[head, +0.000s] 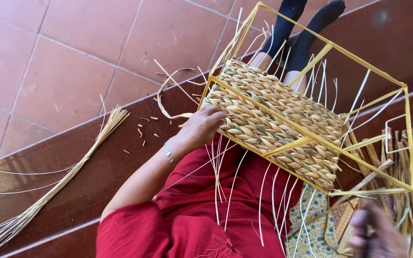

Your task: The person weaves dried plant fibers into a rectangular basket frame. They use shears to trim excess fibers and continue weaving the sides of the basket by hand.

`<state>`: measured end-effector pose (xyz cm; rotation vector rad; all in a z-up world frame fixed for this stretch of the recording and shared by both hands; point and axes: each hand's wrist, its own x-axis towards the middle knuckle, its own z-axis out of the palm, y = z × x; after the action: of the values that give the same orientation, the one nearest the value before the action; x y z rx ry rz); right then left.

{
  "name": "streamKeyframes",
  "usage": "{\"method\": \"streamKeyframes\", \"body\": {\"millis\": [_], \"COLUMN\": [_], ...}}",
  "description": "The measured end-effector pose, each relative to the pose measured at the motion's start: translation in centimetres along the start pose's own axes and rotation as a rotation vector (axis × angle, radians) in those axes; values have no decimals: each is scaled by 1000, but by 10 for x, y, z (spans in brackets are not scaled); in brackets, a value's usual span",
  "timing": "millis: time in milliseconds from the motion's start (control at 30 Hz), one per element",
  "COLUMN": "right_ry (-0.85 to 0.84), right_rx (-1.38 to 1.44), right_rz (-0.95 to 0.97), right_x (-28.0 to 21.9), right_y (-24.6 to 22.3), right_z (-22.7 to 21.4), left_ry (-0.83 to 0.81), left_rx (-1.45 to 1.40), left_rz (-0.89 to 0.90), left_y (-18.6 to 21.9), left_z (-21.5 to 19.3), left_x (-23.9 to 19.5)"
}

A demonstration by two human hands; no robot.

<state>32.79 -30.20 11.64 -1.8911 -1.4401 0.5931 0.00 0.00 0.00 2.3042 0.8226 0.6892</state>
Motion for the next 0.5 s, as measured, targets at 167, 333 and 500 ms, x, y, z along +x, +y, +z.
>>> {"method": "streamKeyframes", "body": {"millis": [167, 333, 500], "right_ry": [-218, -324, -577], "right_rx": [-141, -41, 311], "right_rz": [179, 299, 341], "right_x": [6, 9, 7], "right_y": [15, 50, 115], "right_z": [21, 35, 11], "left_ry": [-194, -244, -273], "left_rx": [261, 233, 175], "left_rz": [-24, -14, -132], "left_y": [-11, -37, -45], "left_z": [45, 55, 48], "left_x": [30, 39, 44]}}
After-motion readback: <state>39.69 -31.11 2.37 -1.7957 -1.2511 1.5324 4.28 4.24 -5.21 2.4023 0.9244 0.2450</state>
